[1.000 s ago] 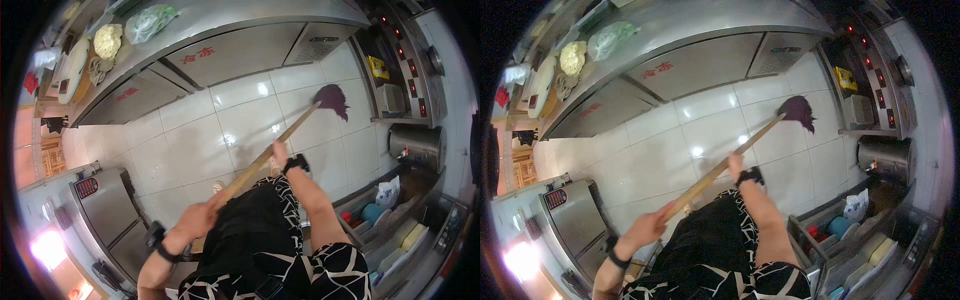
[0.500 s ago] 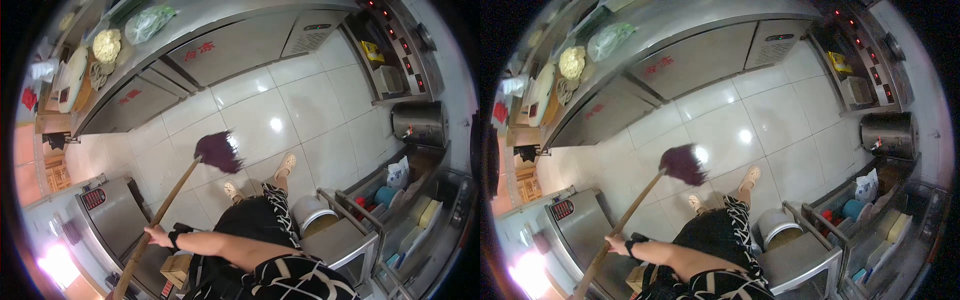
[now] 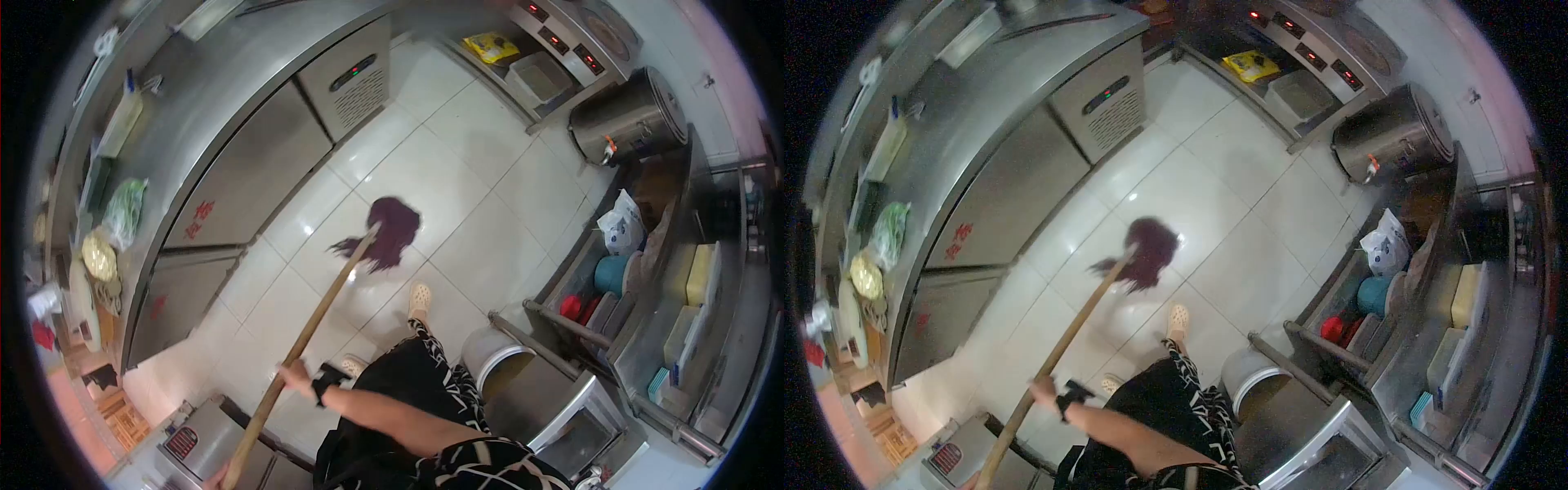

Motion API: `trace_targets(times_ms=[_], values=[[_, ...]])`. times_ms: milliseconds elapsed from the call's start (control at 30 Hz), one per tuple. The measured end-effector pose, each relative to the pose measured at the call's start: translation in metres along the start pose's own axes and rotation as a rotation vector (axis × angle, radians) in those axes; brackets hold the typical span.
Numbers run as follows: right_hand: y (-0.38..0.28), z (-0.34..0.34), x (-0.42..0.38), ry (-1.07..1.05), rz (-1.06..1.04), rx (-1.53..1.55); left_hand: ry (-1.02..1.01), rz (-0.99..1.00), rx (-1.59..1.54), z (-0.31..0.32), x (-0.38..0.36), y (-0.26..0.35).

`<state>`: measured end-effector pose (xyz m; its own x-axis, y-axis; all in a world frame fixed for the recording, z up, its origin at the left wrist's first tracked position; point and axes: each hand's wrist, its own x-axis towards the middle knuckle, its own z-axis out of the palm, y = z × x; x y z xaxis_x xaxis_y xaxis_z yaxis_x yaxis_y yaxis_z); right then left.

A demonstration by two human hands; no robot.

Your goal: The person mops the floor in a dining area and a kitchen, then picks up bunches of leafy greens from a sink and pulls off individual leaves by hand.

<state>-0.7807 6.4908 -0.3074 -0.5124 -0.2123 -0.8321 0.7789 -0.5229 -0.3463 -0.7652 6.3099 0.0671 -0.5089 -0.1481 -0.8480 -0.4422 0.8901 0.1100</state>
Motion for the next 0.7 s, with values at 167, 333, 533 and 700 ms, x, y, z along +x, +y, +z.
trace_targets(times_ms=[167, 333, 533, 700], values=[[-0.147, -0.26, 0.068, 0.631, -0.208, -0.422, -0.185, 0.594, -0.015, 0.151, 0.13, 0.196], [-0.286, -0.502, 0.021, 0.924, -0.685, 0.04, -0.693, 0.411, -0.275, 0.31, 0.152, 0.42], [-0.23, -0.528, -0.016, 1.077, -0.541, -0.009, -0.799, 0.368, -0.225, 0.333, 0.167, 0.402], [-0.07, -0.36, 0.008, 0.979, -0.394, 0.026, -0.463, 0.596, 0.197, 0.23, 0.156, 0.233]])
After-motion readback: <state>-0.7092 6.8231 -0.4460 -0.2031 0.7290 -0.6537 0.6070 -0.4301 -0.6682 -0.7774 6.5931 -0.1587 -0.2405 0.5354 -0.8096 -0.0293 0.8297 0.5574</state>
